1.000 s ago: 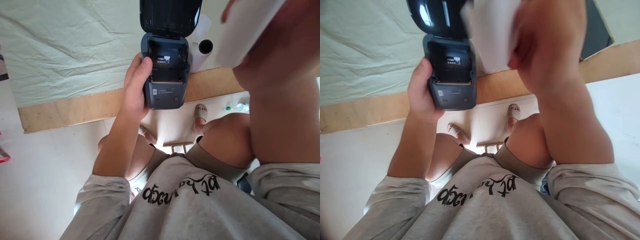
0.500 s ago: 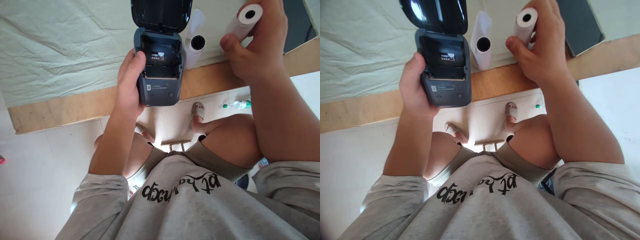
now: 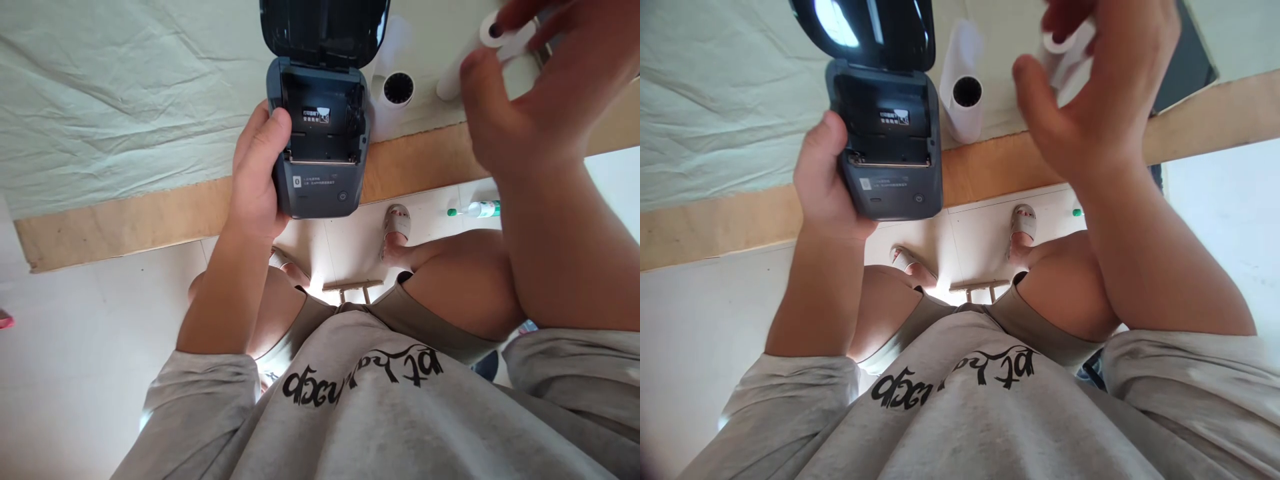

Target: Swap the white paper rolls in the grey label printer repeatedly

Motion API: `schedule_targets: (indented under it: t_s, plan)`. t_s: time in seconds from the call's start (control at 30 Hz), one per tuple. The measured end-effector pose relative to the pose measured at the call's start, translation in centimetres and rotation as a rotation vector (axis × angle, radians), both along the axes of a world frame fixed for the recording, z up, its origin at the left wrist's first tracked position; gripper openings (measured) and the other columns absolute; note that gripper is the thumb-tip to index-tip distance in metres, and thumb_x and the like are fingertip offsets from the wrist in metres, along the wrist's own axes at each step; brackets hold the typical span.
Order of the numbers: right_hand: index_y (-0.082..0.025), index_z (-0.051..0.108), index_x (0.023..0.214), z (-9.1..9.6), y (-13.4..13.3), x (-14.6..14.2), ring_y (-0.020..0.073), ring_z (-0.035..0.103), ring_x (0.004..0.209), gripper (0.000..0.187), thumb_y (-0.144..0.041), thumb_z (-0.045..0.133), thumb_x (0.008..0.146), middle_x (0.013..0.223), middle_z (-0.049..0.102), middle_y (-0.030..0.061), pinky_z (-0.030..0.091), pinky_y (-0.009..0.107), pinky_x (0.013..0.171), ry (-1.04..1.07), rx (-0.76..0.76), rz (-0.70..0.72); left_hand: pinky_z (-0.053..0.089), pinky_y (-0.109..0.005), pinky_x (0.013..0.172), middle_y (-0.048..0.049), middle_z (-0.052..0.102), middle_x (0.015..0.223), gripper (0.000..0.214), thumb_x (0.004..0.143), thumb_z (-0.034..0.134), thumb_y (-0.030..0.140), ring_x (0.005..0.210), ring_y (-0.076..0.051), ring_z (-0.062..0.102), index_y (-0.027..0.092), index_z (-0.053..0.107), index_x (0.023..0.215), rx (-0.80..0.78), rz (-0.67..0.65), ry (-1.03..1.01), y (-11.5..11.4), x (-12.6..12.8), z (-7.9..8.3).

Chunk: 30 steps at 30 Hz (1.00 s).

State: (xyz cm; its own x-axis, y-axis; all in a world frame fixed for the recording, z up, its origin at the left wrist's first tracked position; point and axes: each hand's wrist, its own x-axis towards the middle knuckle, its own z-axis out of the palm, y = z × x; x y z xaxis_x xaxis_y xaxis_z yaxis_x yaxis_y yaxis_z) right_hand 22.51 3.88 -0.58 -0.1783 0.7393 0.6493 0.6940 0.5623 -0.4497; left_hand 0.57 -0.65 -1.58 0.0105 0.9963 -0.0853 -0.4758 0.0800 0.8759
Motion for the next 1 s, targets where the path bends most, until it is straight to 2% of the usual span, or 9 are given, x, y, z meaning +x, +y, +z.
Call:
schedule_targets:
  t_s: [0.03, 0.1, 0.17, 0.23, 0.43, 0.53, 0.6, 0.77, 1.0]
  plan:
    - [-0.014, 0.056, 0.101, 0.1, -0.4, -0.7, 0.0137, 0.054, 0.069, 0.035, -0.018, 0.056, 0.066, 0.082, 0.059, 0.0054, 0.038, 0.028, 0.058, 0.025, -0.059, 0.085, 0.044, -0.034, 0.058, -0.0025, 0.066, 0.093, 0.015, 0.079, 0.049, 0.036, 0.097, -0.025, 0.058, 0.026, 0.055, 0.070, -0.002, -0.007, 0.007, 0.0, 0.0, 0.0]
    - [-0.011, 0.049, 0.107, 0.0, -0.8, -2.1, 0.0133, 0.053, 0.077, 0.040, -0.020, 0.055, 0.068, 0.099, 0.055, 0.0098, 0.039, 0.026, 0.057, -0.032, -0.225, 0.152, 0.043, -0.033, 0.061, -0.0024, 0.065, 0.096, 0.016, 0.080, 0.049, 0.037, 0.100, -0.024, 0.057, 0.025, 0.054, 0.071, 0.000, -0.018, 0.020, 0.0, 0.0, 0.1]
    - [-0.009, 0.050, 0.105, -0.5, -0.7, -3.2, 0.0155, 0.050, 0.087, 0.042, -0.024, 0.059, 0.067, 0.105, 0.053, 0.0126, 0.042, 0.027, 0.066, -0.116, -0.298, 0.157, 0.043, -0.031, 0.066, -0.0025, 0.065, 0.094, 0.017, 0.082, 0.047, 0.037, 0.102, -0.024, 0.056, 0.023, 0.055, 0.077, 0.004, -0.022, 0.027, -0.1, 0.1, 0.3]
    - [-0.014, 0.053, 0.097, -1.1, -0.3, -3.8, 0.0154, 0.048, 0.089, 0.034, -0.021, 0.061, 0.065, 0.100, 0.055, 0.0092, 0.041, 0.028, 0.074, -0.145, -0.324, 0.176, 0.042, -0.031, 0.068, -0.0025, 0.065, 0.093, 0.018, 0.083, 0.047, 0.038, 0.104, -0.024, 0.055, 0.022, 0.055, 0.079, 0.006, -0.011, 0.022, -0.2, 0.2, 0.5]
    - [-0.021, 0.043, 0.095, -1.6, -0.2, -3.6, 0.0053, 0.043, 0.060, 0.036, -0.010, 0.058, 0.064, 0.083, 0.053, -0.0007, 0.036, 0.021, 0.052, -0.019, -0.447, 0.250, 0.042, -0.031, 0.063, -0.0015, 0.065, 0.090, 0.017, 0.083, 0.046, 0.036, 0.101, -0.023, 0.056, 0.023, 0.052, 0.073, -0.036, 0.013, 0.043, -0.3, 0.2, 0.4]
    - [-0.021, 0.046, 0.091, -1.5, -0.5, -3.5, 0.0054, 0.037, 0.057, 0.038, -0.002, 0.052, 0.059, 0.073, 0.049, -0.0025, 0.033, 0.022, 0.056, -0.072, -0.426, 0.239, 0.041, -0.034, 0.060, -0.0027, 0.066, 0.090, 0.015, 0.081, 0.048, 0.034, 0.100, -0.026, 0.056, 0.025, 0.054, 0.070, 0.004, 0.026, 0.014, -0.1, 0.1, 0.1]
    - [-0.021, 0.048, 0.091, -1.5, -0.6, -3.5, 0.0082, 0.041, 0.065, 0.039, -0.002, 0.051, 0.057, 0.075, 0.050, -0.0008, 0.036, 0.023, 0.064, -0.156, -0.377, 0.253, 0.042, -0.034, 0.060, -0.0029, 0.066, 0.093, 0.016, 0.081, 0.048, 0.034, 0.101, -0.026, 0.056, 0.025, 0.055, 0.071, 0.014, 0.009, 0.010, -0.1, 0.0, 0.1]
    - [-0.018, 0.054, 0.093, -1.6, -0.4, -3.3, 0.0155, 0.049, 0.089, 0.026, -0.026, 0.061, 0.068, 0.094, 0.051, 0.0081, 0.040, 0.027, 0.077, -0.215, -0.297, 0.222, 0.044, -0.032, 0.065, -0.0008, 0.065, 0.096, 0.017, 0.082, 0.046, 0.034, 0.105, -0.024, 0.055, 0.024, 0.052, 0.071, -0.013, -0.007, 0.051, 0.0, 0.0, 0.1]
    - [-0.021, 0.050, 0.097, -0.9, -0.9, -3.0, 0.0094, 0.045, 0.068, 0.038, -0.003, 0.050, 0.063, 0.086, 0.055, 0.0004, 0.040, 0.025, 0.066, -0.133, -0.403, 0.260, 0.046, -0.038, 0.071, -0.0073, 0.064, 0.101, 0.015, 0.083, 0.048, 0.036, 0.108, -0.029, 0.053, 0.021, 0.052, 0.081, 0.067, -0.096, 0.003, 0.1, -0.7, -0.4]
